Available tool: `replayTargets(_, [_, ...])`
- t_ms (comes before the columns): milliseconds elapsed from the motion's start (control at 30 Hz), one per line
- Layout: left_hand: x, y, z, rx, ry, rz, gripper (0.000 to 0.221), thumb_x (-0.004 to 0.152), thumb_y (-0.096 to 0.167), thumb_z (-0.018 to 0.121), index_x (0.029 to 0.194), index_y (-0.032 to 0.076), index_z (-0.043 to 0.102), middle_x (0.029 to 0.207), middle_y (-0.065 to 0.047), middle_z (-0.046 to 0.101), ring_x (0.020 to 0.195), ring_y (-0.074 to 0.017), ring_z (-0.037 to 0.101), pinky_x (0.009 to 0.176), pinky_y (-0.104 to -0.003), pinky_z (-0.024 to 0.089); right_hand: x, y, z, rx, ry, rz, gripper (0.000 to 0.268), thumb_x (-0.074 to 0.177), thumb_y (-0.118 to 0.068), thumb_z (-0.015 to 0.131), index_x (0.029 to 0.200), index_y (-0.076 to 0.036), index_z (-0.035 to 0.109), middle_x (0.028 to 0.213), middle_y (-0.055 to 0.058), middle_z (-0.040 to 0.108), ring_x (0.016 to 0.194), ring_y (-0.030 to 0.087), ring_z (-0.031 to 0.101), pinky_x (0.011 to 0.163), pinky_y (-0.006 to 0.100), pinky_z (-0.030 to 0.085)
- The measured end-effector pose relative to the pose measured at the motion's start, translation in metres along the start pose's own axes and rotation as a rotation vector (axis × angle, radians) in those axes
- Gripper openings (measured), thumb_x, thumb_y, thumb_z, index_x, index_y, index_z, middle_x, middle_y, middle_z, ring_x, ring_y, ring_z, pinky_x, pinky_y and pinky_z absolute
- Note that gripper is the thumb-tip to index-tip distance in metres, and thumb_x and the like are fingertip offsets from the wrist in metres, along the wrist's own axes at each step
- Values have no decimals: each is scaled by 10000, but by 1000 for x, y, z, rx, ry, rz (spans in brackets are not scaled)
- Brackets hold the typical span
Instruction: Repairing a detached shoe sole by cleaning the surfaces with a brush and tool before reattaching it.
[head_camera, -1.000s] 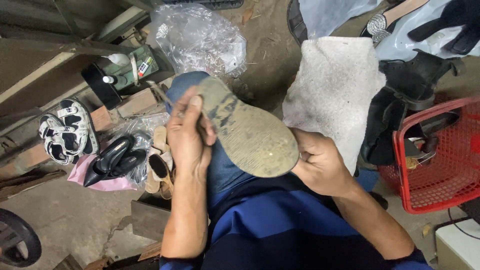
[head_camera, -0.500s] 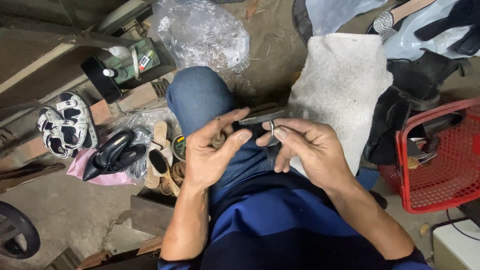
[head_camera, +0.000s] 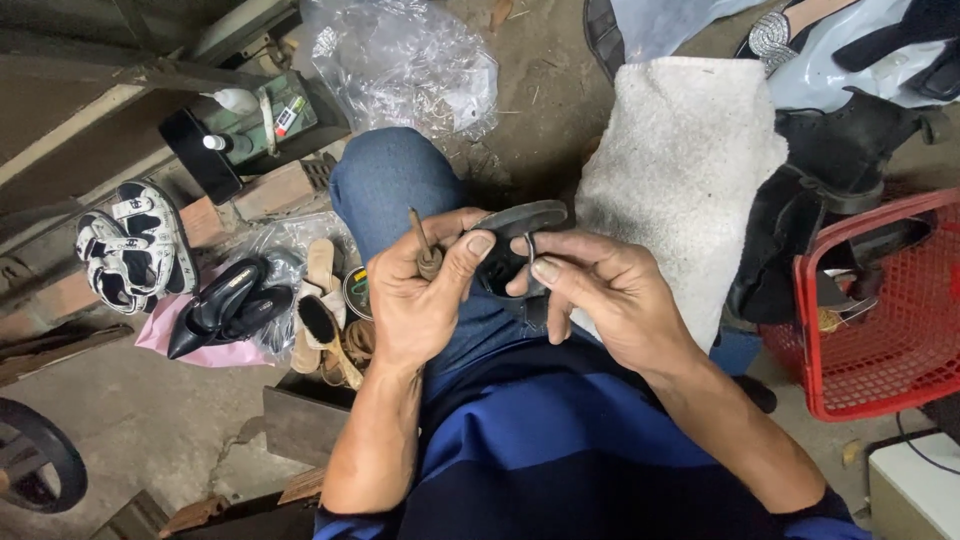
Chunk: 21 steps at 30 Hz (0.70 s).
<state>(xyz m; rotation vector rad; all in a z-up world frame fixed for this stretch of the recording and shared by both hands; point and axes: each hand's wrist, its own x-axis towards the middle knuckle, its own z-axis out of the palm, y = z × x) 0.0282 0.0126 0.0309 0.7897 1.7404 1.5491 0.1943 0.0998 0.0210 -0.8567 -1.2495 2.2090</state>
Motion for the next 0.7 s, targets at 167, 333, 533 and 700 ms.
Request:
replayTargets(167, [0,1,2,-5,-3,-10,144,922,69,758,1043,-8,765,442,-61,543,428,-73,490,460,-207,432,-1,8,-4,-3,0,-11,265,960,-5,591,1202,74,664,854,270,744,461,170,686,422,268,569])
replayTargets(333, [-1,4,2,-7,-43,25,150,913,54,763,1054,3,769,475,-77,584,438,-94,538,486,-212,469,-3,8,0,32,49,-33,235,967,-23,591,1171,50,683,911,242,755,452,136,656,390,222,511])
replayTargets(533, [-3,0,3,59,-79,75,178,884,78,795,1055,32,783,528,-90,634,469,-146,634,486,-243,514,-1,17,-4,9,109,-95,268,952,19,614,1214,49,664,894,240,748,424,108,596,372,192,459])
replayTargets(700, [-3,2,2,77,-94,152,181,890,67,784,1067,31,779,545,-97,659,469,-164,644,480,-266,512,-1,16,-1,105,131,-56,247,988,-9,572,1205,1,687,841,194,727,432,86,572,366,177,433])
